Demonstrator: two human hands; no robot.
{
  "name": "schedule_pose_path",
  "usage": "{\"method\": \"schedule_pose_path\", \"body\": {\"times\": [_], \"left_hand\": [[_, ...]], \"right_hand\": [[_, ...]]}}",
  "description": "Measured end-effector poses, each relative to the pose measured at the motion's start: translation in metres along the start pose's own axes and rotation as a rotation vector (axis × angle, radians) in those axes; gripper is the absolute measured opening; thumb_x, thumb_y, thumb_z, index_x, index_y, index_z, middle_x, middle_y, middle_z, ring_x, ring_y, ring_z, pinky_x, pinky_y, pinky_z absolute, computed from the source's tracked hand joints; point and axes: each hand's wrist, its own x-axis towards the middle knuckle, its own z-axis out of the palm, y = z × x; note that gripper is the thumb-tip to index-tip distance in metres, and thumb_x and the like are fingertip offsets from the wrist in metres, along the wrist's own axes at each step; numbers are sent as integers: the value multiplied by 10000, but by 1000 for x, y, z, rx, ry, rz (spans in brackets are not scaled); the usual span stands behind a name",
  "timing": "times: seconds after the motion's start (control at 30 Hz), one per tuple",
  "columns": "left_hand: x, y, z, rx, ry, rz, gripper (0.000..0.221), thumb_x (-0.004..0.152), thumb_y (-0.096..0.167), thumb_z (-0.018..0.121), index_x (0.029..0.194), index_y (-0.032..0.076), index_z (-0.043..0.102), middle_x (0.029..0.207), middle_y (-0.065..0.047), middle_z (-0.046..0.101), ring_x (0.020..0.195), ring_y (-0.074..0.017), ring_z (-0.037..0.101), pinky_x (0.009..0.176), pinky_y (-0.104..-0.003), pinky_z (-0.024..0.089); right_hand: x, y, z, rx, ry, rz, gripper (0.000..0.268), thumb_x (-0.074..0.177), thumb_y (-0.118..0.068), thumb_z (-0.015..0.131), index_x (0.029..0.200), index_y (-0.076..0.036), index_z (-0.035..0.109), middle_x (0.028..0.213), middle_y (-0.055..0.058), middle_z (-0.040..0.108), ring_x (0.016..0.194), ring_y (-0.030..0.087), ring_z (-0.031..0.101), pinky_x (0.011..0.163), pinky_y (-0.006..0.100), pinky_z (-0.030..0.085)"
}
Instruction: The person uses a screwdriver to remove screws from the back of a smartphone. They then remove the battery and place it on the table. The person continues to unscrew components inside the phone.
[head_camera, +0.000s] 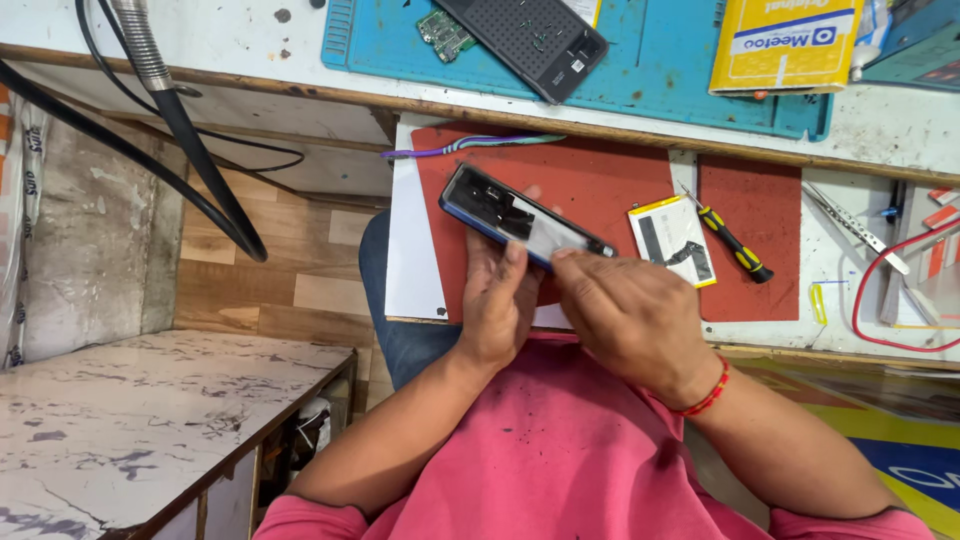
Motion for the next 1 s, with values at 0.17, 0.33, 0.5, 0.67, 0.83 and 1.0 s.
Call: {"method": "schedule_pose_path", "body": {"times": [0.17,0.33,0.5,0.67,0.83,1.0], "left_hand": [[8,3,-4,-207,-56,-90,608,1120,350,474,1644,213,200,1649,-143,350,1505,-340,403,1221,-533,386],[11,5,-7,-157,-69,-105,633,1111,371,519,1650,208,230,1679,-141,332,1528,-344,396,1235,-525,401],[11,5,-8,-142,-95,-142,696,1054,272,643,1618,209,240,1670,-134,331,1524,-329,402,1197,-543,430],[9,7,-8,-54,-126,-105,806,1002,87,715,1638,182,231,1656,-128,366,1506,-286,439,1234,-486,418],[13,-6,8,157,-46,-45,924,950,-8,757,1689,106,214,1546,-124,451,1334,-210,535,1154,-412,490],[16,-19,33,249,-40,1,1077,879,-26,791,1703,120,115,1409,-104,493,1194,-175,598,963,-352,620]], "right_hand": [[-7,-4,-3,189,-35,179,417,766,-229,853,1126,-69,718,1227,171,683,1086,353,696,885,425,573],[-18,3,-5,420,-146,487,465,723,-302,890,1133,-127,761,1368,178,647,1163,330,697,943,392,562],[-26,9,-5,456,-207,530,437,741,-263,885,1138,-117,778,1395,200,630,1224,353,656,986,413,535],[-22,11,-11,458,-246,503,438,749,-257,872,1144,-102,764,1395,203,639,1246,354,652,991,405,530],[8,24,-36,486,-183,451,334,957,-130,687,1282,-54,675,1294,178,718,1184,323,725,974,379,559],[68,50,-39,220,-176,102,360,909,-20,630,1261,-27,704,1028,164,747,851,333,729,758,399,574]]}}
